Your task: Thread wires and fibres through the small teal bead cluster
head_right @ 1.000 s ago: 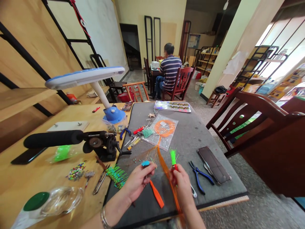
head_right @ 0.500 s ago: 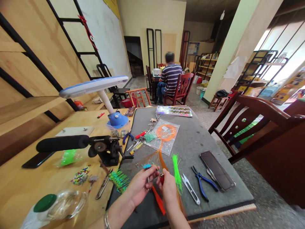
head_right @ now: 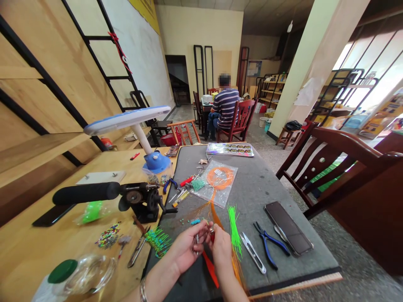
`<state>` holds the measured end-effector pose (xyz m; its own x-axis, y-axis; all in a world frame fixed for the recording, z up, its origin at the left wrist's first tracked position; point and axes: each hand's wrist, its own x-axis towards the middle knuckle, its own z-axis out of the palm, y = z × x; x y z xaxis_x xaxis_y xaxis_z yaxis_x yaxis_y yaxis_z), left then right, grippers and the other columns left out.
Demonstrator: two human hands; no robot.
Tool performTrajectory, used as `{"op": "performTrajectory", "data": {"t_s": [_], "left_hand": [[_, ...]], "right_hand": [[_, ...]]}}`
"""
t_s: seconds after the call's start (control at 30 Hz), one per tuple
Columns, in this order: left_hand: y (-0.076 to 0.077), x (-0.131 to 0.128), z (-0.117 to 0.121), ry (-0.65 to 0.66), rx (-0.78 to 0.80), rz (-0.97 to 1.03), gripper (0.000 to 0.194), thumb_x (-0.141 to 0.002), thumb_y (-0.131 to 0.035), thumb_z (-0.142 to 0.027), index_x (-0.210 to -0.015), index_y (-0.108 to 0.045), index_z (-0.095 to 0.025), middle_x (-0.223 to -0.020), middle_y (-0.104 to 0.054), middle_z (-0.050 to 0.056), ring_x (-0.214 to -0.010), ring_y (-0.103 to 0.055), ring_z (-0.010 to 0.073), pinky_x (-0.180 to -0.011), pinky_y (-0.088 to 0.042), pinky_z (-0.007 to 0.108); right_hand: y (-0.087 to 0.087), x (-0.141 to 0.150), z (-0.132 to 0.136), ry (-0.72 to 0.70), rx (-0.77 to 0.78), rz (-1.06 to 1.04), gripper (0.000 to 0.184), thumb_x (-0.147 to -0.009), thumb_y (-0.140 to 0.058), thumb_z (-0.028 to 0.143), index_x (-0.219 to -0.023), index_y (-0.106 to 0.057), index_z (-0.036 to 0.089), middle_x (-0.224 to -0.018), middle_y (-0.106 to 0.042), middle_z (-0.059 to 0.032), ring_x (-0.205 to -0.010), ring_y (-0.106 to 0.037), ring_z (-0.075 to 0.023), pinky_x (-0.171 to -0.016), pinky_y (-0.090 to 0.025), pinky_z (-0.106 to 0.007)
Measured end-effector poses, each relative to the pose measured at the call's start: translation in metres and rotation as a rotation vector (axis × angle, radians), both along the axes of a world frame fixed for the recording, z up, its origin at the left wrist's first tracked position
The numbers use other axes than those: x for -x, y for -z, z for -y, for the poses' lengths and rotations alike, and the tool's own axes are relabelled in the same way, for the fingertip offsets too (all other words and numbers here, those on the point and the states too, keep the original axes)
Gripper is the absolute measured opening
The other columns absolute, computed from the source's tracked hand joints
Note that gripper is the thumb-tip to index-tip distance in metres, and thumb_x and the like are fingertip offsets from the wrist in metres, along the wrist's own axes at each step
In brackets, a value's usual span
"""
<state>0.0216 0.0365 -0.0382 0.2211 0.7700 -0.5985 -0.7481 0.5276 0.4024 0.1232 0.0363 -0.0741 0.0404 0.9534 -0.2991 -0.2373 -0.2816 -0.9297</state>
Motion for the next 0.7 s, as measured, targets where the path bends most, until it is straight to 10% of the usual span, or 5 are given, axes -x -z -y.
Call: {"op": "performTrajectory", "data": {"t_s": [0.7], "left_hand": [[0.0, -0.001, 0.001, -0.036, -0.07, -0.053, 0.009, -0.074, -0.07, -0.015, -0.075, -0.068, -0.006, -0.063, -0.063, 0.002, -0.045, -0.051, 0.0024, -0.029, -0.022, 0.008]], "right_hand": [[0.023, -0.004, -0.009, -0.041, -0.212, 0.387, 0.043, -0.086, -0.034, 0.047, -0.062, -0.056, 0.02, -0.053, -0.058, -0.0017, -0.046, -0.051, -0.0133, -0.042, -0.035, -0.022]]}}
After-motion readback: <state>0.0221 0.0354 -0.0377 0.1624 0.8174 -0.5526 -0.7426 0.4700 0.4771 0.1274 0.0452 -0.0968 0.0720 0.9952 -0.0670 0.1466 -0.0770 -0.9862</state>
